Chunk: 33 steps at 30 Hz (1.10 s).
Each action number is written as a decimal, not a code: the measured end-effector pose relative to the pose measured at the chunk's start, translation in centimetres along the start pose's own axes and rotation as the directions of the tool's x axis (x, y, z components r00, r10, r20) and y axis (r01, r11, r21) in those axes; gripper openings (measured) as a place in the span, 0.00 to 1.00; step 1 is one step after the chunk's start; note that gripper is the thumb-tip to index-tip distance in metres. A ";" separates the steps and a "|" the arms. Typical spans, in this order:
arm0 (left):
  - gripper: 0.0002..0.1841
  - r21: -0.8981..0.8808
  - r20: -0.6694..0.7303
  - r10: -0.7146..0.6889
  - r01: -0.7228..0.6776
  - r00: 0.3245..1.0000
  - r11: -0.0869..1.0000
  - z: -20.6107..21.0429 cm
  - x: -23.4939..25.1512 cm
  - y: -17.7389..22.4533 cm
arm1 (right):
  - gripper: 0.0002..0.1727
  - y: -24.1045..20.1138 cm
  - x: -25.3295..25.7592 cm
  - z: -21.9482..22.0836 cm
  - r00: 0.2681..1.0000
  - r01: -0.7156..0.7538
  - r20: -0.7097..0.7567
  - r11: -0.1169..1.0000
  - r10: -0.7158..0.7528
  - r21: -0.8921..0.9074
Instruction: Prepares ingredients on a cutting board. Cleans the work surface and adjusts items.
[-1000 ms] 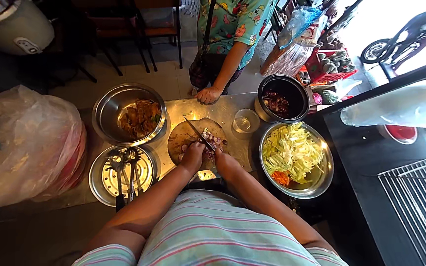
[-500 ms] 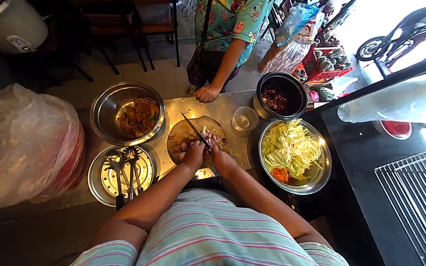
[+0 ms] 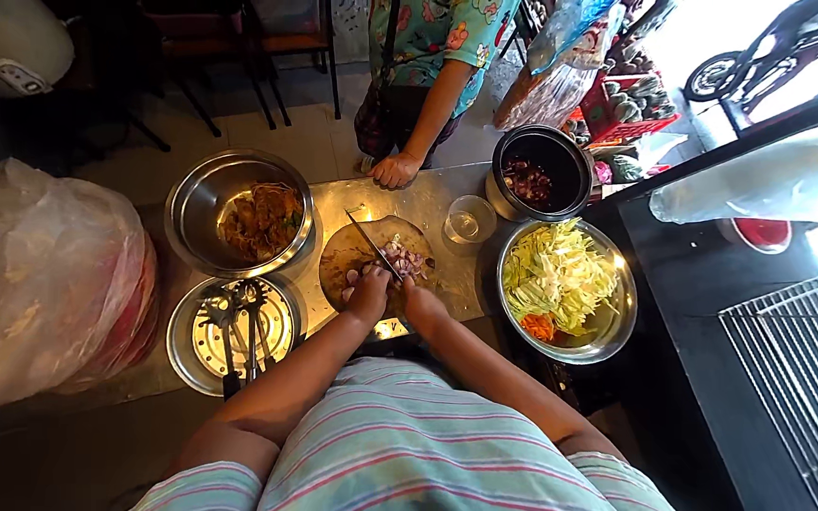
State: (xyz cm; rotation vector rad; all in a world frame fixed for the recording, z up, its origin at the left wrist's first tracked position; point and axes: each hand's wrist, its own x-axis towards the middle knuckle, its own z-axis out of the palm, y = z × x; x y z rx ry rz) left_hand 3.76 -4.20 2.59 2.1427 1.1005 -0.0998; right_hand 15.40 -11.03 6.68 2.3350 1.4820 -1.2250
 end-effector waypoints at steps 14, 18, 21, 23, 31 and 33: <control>0.20 0.019 -0.120 0.059 -0.057 0.991 0.998 -4.3 4.0 -0.5 | 0.23 2.1 2.9 -2.3 0.998 -0.021 -0.059 0.995 0.016 -0.094; 0.15 -0.012 -0.106 0.044 -0.046 0.993 0.999 -4.6 5.3 -0.9 | 0.21 1.1 2.7 -2.7 0.999 0.019 -0.034 0.998 -0.021 -0.052; 0.14 -0.006 -0.069 0.054 -0.055 0.996 0.998 -4.8 5.4 -1.0 | 0.19 -0.5 0.2 -5.1 1.000 -0.014 -0.018 0.993 0.012 -0.115; 0.13 -0.009 -0.003 0.068 -0.068 0.998 0.998 -4.8 4.9 -1.2 | 0.19 -0.6 -0.7 -5.1 0.999 -0.042 -0.032 0.988 0.038 -0.150; 0.19 -0.038 0.069 0.144 -0.141 0.987 0.989 -4.1 3.0 0.3 | 0.24 2.3 2.5 -1.7 0.999 -0.024 -0.050 0.997 0.020 -0.080; 0.18 -0.028 0.063 0.183 -0.182 0.981 0.983 -4.5 2.6 0.7 | 0.22 2.5 1.9 -2.4 0.999 0.001 -0.039 0.997 -0.004 -0.075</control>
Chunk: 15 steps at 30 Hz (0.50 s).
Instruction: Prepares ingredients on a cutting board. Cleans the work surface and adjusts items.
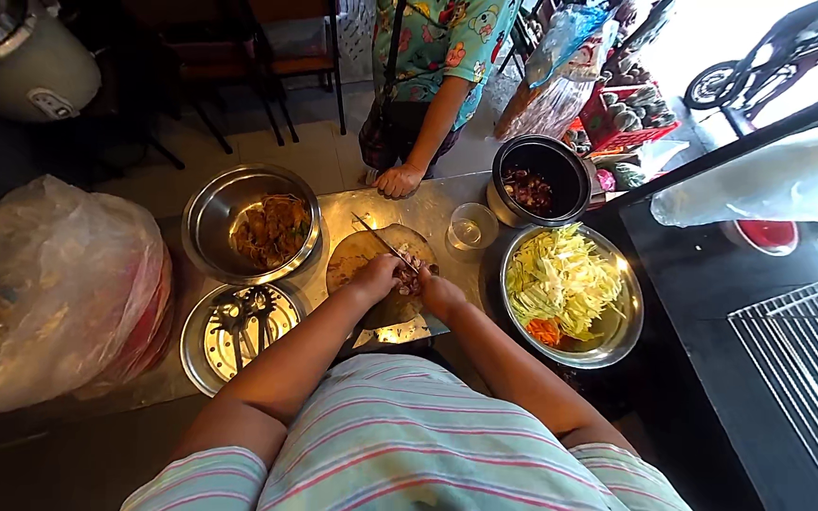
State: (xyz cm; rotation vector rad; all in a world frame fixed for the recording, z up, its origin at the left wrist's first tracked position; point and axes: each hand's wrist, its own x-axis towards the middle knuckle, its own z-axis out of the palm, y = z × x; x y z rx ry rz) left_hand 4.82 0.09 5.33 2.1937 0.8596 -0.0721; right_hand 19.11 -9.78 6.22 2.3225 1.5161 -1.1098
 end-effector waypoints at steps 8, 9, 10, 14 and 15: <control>0.25 0.213 0.002 -0.174 0.170 0.985 0.962 -1.1 -0.6 -1.9 | 0.19 1.1 -1.6 -2.1 0.988 -0.043 -0.151 0.999 0.045 0.014; 0.23 0.211 0.011 -0.182 0.175 0.983 0.962 -1.1 -0.6 -1.9 | 0.19 1.6 -1.2 -1.7 0.983 -0.061 -0.172 0.998 0.064 0.022; 0.21 0.206 0.023 -0.190 0.181 0.982 0.962 -1.1 -0.6 -1.8 | 0.18 2.0 -0.7 -1.3 0.979 -0.077 -0.190 0.997 0.080 0.024; 0.18 0.177 0.033 -0.222 0.213 0.974 0.961 -1.2 -0.7 -2.0 | 0.21 2.1 -0.5 0.4 0.987 -0.067 -0.144 0.997 0.072 0.045; 0.17 0.169 0.033 -0.222 0.214 0.974 0.962 -1.3 -0.7 -2.1 | 0.21 1.8 -0.7 0.6 0.990 -0.051 -0.131 0.998 0.055 0.035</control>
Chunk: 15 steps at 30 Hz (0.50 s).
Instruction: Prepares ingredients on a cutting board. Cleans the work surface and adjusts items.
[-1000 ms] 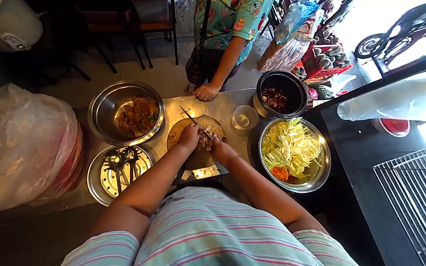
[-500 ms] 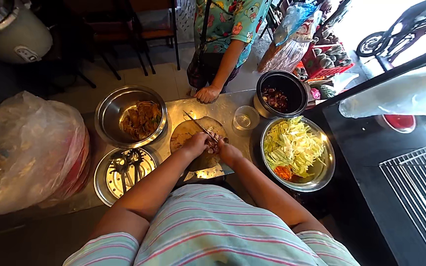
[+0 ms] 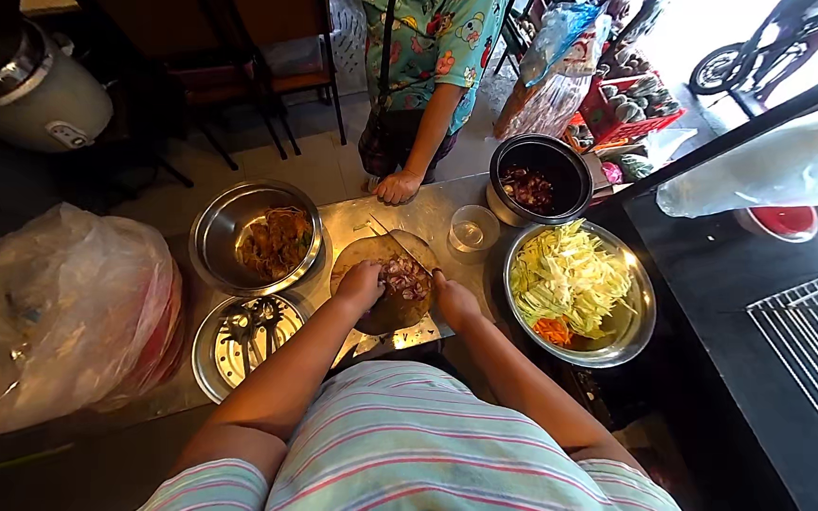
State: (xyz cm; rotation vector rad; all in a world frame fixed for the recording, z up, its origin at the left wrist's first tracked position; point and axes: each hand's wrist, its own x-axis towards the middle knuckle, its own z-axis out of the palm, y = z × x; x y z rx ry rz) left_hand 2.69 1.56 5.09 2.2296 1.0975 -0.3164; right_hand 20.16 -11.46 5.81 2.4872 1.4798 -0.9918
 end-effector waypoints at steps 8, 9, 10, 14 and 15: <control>0.10 0.018 -0.063 0.099 -0.098 0.993 0.995 -0.2 -0.8 -1.6 | 0.18 -4.9 -4.9 -2.1 0.995 0.041 0.089 0.999 -0.038 -0.024; 0.09 0.037 -0.047 0.094 -0.092 0.994 0.995 -0.1 -0.9 -1.5 | 0.18 -5.5 -5.3 -2.1 0.994 0.043 0.104 0.999 -0.039 -0.032; 0.09 0.041 -0.034 0.102 -0.101 0.994 0.994 0.0 -0.9 -1.4 | 0.19 -5.9 -5.6 -2.0 0.992 0.044 0.121 0.998 -0.039 -0.038; 0.09 0.015 -0.046 0.209 -0.208 0.977 0.978 0.8 -0.5 -1.6 | 0.19 -6.7 -5.8 -1.5 0.988 0.030 0.155 0.998 -0.022 -0.049; 0.09 0.014 -0.062 0.231 -0.231 0.971 0.973 0.9 -0.5 -1.8 | 0.20 -6.8 -5.8 -1.5 0.986 0.021 0.164 0.998 -0.011 -0.057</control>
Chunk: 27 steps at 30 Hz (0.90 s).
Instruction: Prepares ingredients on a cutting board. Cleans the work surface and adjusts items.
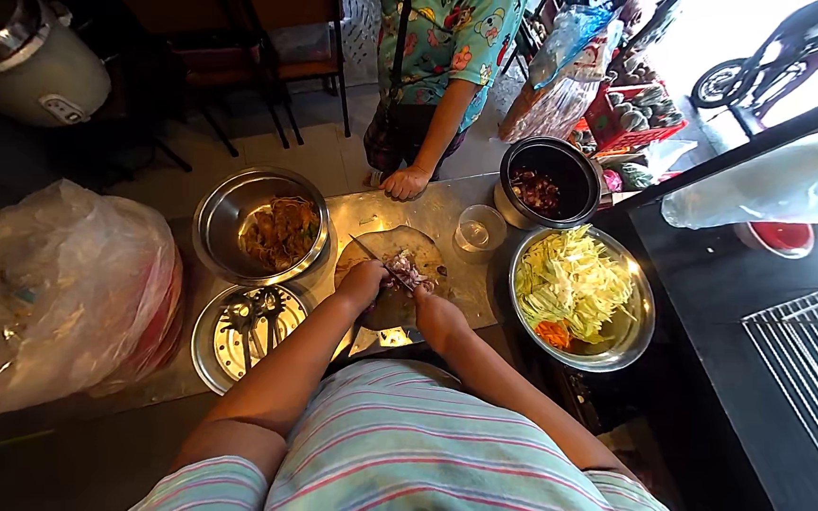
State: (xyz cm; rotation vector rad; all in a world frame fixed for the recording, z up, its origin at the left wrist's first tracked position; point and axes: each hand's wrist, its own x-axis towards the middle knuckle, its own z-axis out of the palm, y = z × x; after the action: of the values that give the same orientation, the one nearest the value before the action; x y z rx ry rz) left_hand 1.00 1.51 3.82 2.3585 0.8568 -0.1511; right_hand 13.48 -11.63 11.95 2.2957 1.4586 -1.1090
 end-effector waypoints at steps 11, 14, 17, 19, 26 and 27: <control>0.11 -0.014 -0.012 0.064 -0.065 0.998 0.998 -0.5 -0.8 -0.4 | 0.26 -0.4 3.2 0.0 0.998 0.042 0.042 0.999 -0.042 -0.013; 0.11 -0.014 -0.010 0.067 -0.068 0.998 0.998 -0.3 -0.8 -0.5 | 0.22 -1.1 2.1 0.0 0.999 0.023 0.028 0.998 -0.021 -0.051; 0.10 -0.024 -0.091 0.112 -0.114 0.990 0.993 0.4 -0.9 -0.9 | 0.27 -0.4 4.1 2.2 0.999 0.019 0.027 1.000 -0.019 0.002; 0.10 -0.017 -0.078 0.110 -0.111 0.991 0.994 0.4 -0.9 -1.1 | 0.27 -0.6 4.1 1.9 0.999 0.025 0.039 1.000 -0.025 0.004; 0.11 0.022 -0.037 0.150 -0.149 0.988 0.989 0.1 -0.8 -1.3 | 0.27 -0.7 4.0 2.9 0.999 0.035 0.010 0.997 -0.036 0.069; 0.11 0.015 -0.030 0.144 -0.144 0.989 0.989 0.0 -0.8 -1.2 | 0.27 -0.6 4.3 3.1 0.999 0.039 0.007 0.996 -0.040 0.080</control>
State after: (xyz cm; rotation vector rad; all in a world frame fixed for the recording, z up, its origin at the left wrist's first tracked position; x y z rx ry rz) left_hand -0.34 1.81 3.43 2.4308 0.6984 -0.0614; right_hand 12.40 -10.02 6.97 2.3209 1.4883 -1.2074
